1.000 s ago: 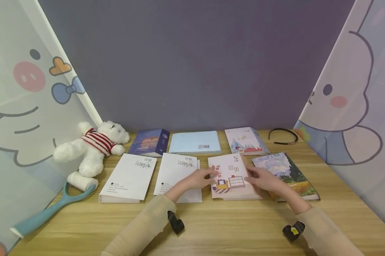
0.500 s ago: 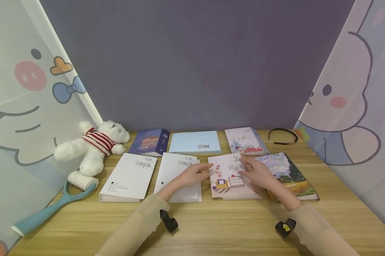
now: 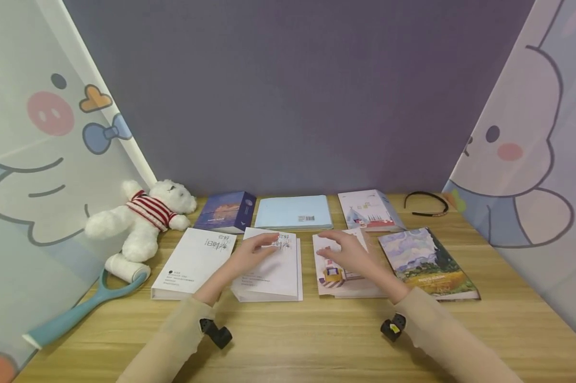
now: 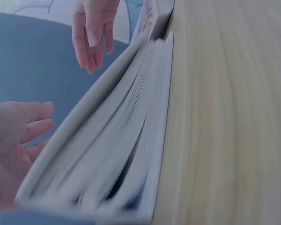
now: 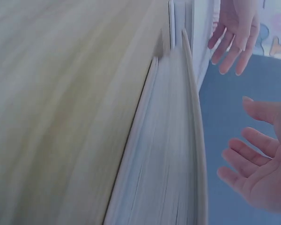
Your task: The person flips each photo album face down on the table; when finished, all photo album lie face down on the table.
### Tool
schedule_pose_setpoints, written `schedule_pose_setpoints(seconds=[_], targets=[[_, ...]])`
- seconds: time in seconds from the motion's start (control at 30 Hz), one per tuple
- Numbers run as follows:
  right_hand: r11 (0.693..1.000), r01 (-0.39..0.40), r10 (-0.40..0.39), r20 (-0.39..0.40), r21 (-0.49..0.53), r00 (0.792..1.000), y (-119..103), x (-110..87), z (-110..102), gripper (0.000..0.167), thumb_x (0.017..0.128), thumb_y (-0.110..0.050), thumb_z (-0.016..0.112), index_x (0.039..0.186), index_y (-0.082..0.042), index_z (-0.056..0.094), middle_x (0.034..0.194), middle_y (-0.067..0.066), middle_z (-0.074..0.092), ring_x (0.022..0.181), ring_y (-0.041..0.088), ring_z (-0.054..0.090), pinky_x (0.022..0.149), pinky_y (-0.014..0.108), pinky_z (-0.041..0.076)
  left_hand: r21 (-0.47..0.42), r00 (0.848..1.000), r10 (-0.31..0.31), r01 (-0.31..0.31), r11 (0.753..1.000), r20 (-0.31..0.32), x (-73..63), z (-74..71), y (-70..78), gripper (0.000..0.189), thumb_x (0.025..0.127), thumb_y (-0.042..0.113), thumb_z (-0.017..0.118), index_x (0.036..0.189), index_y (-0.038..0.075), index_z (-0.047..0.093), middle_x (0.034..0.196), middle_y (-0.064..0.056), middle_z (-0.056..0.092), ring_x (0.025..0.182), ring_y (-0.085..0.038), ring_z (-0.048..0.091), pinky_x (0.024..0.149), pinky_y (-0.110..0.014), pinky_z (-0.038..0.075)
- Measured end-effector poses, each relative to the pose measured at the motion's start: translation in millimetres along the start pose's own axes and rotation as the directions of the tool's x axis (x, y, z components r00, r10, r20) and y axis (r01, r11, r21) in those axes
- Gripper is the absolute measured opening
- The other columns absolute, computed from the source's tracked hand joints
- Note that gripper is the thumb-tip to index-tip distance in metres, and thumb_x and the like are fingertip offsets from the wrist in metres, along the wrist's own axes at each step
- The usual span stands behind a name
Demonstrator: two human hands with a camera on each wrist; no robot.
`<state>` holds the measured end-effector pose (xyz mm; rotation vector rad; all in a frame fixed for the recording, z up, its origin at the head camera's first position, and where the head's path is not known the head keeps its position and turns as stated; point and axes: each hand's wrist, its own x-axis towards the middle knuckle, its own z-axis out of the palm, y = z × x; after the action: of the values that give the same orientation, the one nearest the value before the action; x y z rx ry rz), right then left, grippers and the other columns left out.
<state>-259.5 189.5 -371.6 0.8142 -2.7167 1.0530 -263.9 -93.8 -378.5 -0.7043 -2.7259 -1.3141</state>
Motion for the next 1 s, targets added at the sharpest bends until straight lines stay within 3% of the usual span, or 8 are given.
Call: schedule_pose_setpoints(seconds=[0.2, 0.27, 0.4, 0.5, 0.57, 0.73, 0.83, 1.0], targets=[[0.994, 0.1, -0.101, 0.044, 0.032, 0.994, -18.6, 14.8, 21.0, 0.049, 0.087, -0.021, 0.067, 0.13, -0.001, 0.054, 0.131, 0.019, 0.055, 0.12, 0.038, 0.051, 0.096, 0.051, 0.045, 0.006, 0.994, -0.049, 0.05, 0.999, -0.097, -18.7, -25.4, -9.0, 0.04, 0.094, 0.023, 0.059, 0.131, 0.01, 0.055, 0.136, -0.012, 0.053, 0.128, -0.032, 0.046, 0.104, -0.049, 0.039], [0.994, 0.1, -0.103, 0.072, 0.05, 0.992, -22.6, 17.7, 27.4, 0.052, 0.088, -0.025, 0.067, 0.131, -0.001, 0.052, 0.132, 0.018, 0.054, 0.121, 0.037, 0.051, 0.097, 0.051, 0.045, 0.042, 0.991, -0.053, 0.058, 0.997, -0.121, -23.4, -31.2, -10.8, 0.041, 0.093, 0.023, 0.059, 0.132, 0.01, 0.055, 0.14, -0.014, 0.048, 0.129, -0.035, 0.043, 0.104, -0.051, 0.039], [0.995, 0.053, -0.064, 0.148, 0.08, 0.987, -28.5, 21.9, 39.6, 0.063, 0.086, -0.038, 0.066, 0.136, -0.004, 0.048, 0.138, 0.015, 0.05, 0.128, 0.035, 0.045, 0.103, 0.051, 0.04, 0.053, 0.989, -0.077, 0.085, 0.995, -0.13, -31.0, -38.0, -17.2, 0.044, 0.093, 0.021, 0.06, 0.134, 0.008, 0.052, 0.144, -0.019, 0.04, 0.112, -0.039, 0.053, 0.091, -0.048, 0.048], [0.998, 0.026, -0.039, 0.207, 0.063, 0.978, -31.6, 24.0, 48.3, 0.07, 0.084, -0.043, 0.067, 0.139, -0.006, 0.045, 0.142, 0.014, 0.045, 0.132, 0.035, 0.04, 0.106, 0.052, 0.035, 0.006, 0.988, -0.124, 0.125, 0.992, -0.096, -36.0, -39.5, -24.9, 0.05, 0.093, 0.019, 0.06, 0.139, 0.006, 0.045, 0.143, -0.02, 0.04, 0.109, -0.037, 0.056, 0.089, -0.044, 0.051], [0.999, 0.019, -0.027, 0.246, 0.038, 0.969, -32.2, 24.1, 53.3, 0.074, 0.083, -0.046, 0.067, 0.14, -0.006, 0.043, 0.144, 0.014, 0.043, 0.134, 0.034, 0.036, 0.108, 0.051, 0.033, -0.017, 0.985, -0.162, 0.161, 0.987, -0.055, -38.7, -37.8, -30.3, 0.055, 0.092, 0.02, 0.06, 0.142, 0.008, 0.04, 0.141, -0.018, 0.044, 0.123, -0.036, 0.05, 0.097, -0.045, 0.047], [0.999, 0.005, -0.015, 0.306, 0.034, 0.952, -34.4, 23.1, 61.0, 0.08, 0.081, -0.045, 0.07, 0.141, -0.002, 0.04, 0.147, 0.019, 0.036, 0.137, 0.039, 0.03, 0.111, 0.053, 0.027, -0.035, 0.974, -0.22, 0.222, 0.974, 0.06, -45.1, -33.1, -38.2, 0.063, 0.094, 0.03, 0.058, 0.145, 0.004, 0.033, 0.138, -0.018, 0.048, 0.121, -0.034, 0.053, 0.099, -0.046, 0.045], [1.0, 0.002, -0.009, 0.311, 0.021, 0.95, -35.0, 23.0, 63.0, 0.082, 0.08, -0.044, 0.071, 0.141, 0.0, 0.04, 0.148, 0.021, 0.034, 0.137, 0.04, 0.028, 0.111, 0.053, 0.026, -0.035, 0.97, -0.228, 0.232, 0.972, 0.09, -47.9, -33.5, -39.1, 0.065, 0.094, 0.036, 0.055, 0.143, -0.001, 0.034, 0.138, -0.022, 0.047, 0.121, -0.036, 0.052, 0.099, -0.048, 0.044], [0.999, -0.036, 0.035, 0.324, -0.004, 0.945, -37.2, 23.6, 62.5, 0.078, 0.08, -0.043, 0.072, 0.139, 0.0, 0.044, 0.15, 0.023, 0.028, 0.137, 0.042, 0.026, 0.109, 0.056, 0.027, -0.061, 0.964, -0.212, 0.224, 0.973, 0.163, -49.5, -38.5, -40.7, 0.062, 0.097, 0.042, 0.048, 0.142, 0.0, 0.038, 0.134, -0.022, 0.052, 0.122, -0.034, 0.052, 0.096, -0.043, 0.048]])
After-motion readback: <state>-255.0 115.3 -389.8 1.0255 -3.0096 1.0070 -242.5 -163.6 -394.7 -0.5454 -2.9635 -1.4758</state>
